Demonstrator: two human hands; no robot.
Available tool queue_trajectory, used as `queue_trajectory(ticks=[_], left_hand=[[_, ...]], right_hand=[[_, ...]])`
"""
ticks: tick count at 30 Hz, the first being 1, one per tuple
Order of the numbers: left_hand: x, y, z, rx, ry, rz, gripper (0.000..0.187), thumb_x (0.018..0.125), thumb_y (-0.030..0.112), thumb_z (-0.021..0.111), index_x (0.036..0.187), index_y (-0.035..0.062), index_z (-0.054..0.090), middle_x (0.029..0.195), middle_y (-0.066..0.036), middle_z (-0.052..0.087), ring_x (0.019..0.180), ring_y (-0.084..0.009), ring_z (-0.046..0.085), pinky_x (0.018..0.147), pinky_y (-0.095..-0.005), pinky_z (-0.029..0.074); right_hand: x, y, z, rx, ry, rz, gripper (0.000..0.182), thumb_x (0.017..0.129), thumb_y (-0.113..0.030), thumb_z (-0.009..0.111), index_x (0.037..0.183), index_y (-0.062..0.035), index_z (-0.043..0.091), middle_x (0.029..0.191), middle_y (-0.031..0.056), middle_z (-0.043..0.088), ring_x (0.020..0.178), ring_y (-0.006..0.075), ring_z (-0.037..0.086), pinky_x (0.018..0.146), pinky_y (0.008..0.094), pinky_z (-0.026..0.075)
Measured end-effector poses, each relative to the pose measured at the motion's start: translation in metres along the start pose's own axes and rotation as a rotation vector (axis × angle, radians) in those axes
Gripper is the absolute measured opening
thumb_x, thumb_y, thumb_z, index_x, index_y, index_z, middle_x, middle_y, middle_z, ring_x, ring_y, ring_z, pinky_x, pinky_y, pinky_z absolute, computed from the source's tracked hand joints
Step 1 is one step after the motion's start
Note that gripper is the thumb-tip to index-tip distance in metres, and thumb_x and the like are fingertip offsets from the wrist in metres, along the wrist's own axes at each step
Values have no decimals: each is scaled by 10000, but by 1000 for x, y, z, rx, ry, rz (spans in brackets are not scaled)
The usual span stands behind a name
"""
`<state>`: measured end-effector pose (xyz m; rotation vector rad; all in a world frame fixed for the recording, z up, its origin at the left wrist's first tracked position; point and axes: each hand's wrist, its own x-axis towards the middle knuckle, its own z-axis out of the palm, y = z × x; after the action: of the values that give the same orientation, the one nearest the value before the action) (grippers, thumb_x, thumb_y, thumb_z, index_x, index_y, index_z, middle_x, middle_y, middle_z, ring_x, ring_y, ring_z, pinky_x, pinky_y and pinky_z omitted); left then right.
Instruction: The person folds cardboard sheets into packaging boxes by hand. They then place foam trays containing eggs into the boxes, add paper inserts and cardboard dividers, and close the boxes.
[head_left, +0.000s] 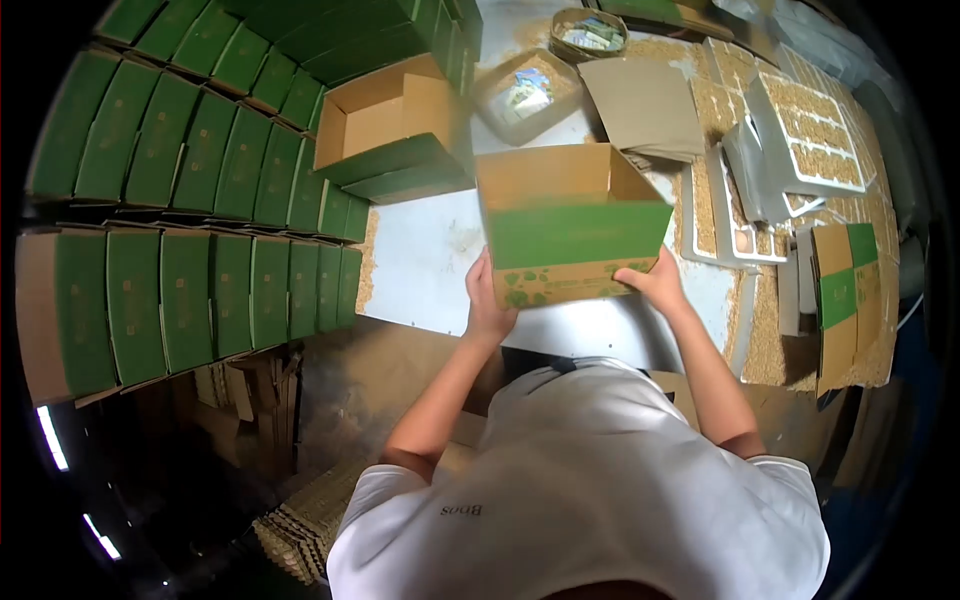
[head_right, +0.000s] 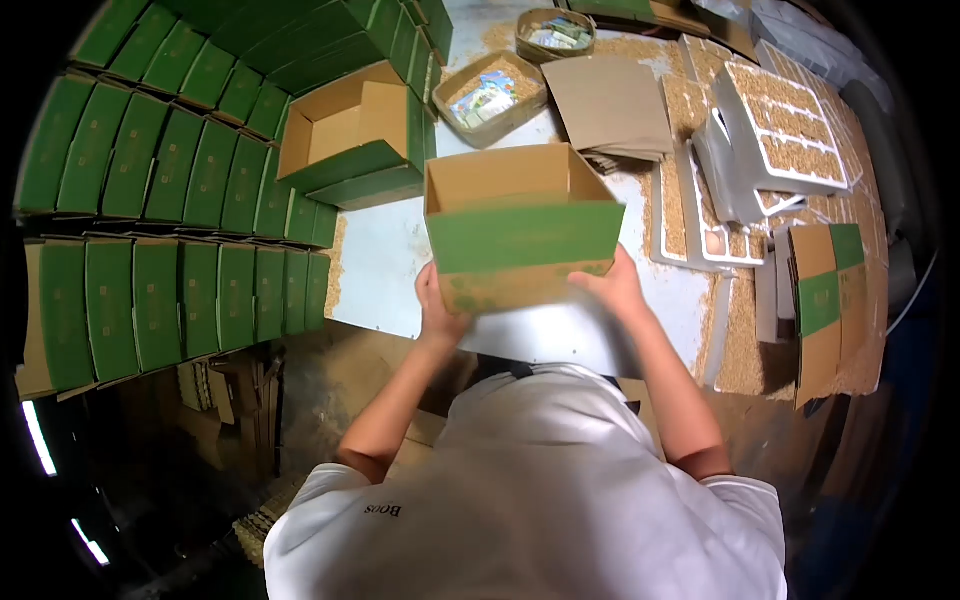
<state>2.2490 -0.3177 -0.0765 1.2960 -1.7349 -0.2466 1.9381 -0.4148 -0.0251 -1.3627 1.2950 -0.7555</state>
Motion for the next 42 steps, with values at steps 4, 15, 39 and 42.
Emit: queue_trajectory(ticks=[4, 15, 39, 42], left_hand=[[-44, 19, 8, -175, -406, -430, 882, 719, -50, 711, 1506, 18, 318, 1431, -201, 432, 1359, -380, 409, 1160, -415, 341], [41, -7, -22, -335, -565, -1076, 503, 1012, 216, 450, 1467, 4, 416, 1353, -167, 597, 1228, -255, 588, 1021, -347, 454], [61, -15, 9, -238, -380, -764, 724, 846, -59, 398, 1556, 72, 342, 1488, -166, 502, 1358, -277, 490, 1118, -349, 371], [72, -1, 0, -411, -413, -844, 717, 849, -61, 383, 1555, 56, 336, 1497, -162, 492, 1358, -266, 486, 1120, -347, 369]], right_hand=[[-67, 108, 32, -181, 243, -141, 438, 891, -122, 725, 1299, -9, 616, 1187, 148, 708, 1101, 250, 668, 988, 349, 495], [-67, 137, -30, 214, -236, 250, 423, 1004, -196, 432, 1349, -49, 628, 1297, 117, 671, 1131, 195, 623, 993, 327, 474], [27, -98, -190, 1263, 893, 165, 676, 860, -423, 751, 1385, -101, 471, 1216, 143, 525, 1163, 265, 541, 1055, 398, 431], [-29, -81, -189, 1351, 784, 74, 625, 890, -403, 692, 1364, -57, 476, 1296, 178, 542, 1238, 323, 551, 1062, 468, 447]])
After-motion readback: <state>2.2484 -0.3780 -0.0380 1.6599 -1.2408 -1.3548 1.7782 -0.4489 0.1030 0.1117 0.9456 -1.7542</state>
